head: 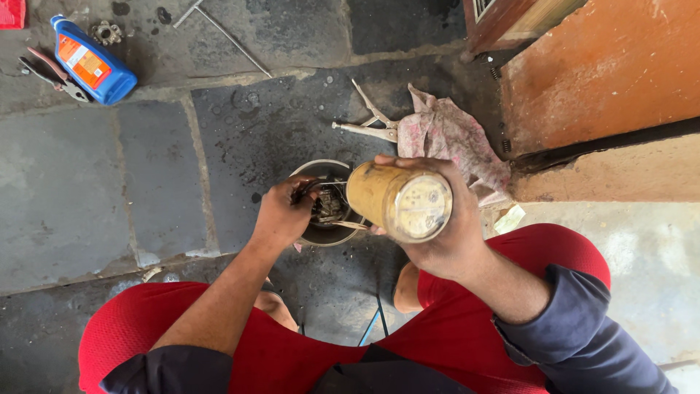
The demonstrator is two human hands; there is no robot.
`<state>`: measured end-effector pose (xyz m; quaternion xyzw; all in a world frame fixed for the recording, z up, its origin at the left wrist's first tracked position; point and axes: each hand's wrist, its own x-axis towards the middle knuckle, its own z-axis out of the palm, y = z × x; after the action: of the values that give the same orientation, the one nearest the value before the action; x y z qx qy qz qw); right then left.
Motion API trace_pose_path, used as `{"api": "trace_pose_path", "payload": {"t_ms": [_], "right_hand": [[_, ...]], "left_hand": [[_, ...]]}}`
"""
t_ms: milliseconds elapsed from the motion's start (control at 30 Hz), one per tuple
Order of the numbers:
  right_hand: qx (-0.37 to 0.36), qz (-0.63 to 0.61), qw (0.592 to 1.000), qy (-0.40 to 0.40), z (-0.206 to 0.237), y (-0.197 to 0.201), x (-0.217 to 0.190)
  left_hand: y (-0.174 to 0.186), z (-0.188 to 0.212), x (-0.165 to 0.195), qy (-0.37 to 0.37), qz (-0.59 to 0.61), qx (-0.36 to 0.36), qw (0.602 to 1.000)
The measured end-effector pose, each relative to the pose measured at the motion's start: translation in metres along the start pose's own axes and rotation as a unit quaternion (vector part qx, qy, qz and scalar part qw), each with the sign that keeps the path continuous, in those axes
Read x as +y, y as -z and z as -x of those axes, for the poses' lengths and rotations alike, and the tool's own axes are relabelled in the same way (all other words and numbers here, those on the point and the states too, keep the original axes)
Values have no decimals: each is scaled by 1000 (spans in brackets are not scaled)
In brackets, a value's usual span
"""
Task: The person cleans small mechanical parts using a toothbrush and a liquid from a squeeze bottle. They scrub the parts over a metal bowl, rinse them, and place them on a cloth. The person repeats this process for several components.
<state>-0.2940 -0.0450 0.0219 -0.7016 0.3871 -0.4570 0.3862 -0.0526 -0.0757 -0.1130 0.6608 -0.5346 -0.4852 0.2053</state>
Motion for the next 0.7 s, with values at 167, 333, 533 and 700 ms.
{"api": "trace_pose_path", "payload": {"t_ms": [167,333,533,700], "right_hand": [[-4,47,998,-31,-1,3,1],[-4,7,998,-63,0,1,8],[17,-19,993,-111,-5,11,29],[54,-30,988,-144,-12,21,50]], "left_hand": [[2,-2,-4,16,49,-33,998],[3,-6,-13,-29,125,-18,992],[12,-1,-9,-54,40,6,998],[15,8,-5,-128,17,0,992]]}}
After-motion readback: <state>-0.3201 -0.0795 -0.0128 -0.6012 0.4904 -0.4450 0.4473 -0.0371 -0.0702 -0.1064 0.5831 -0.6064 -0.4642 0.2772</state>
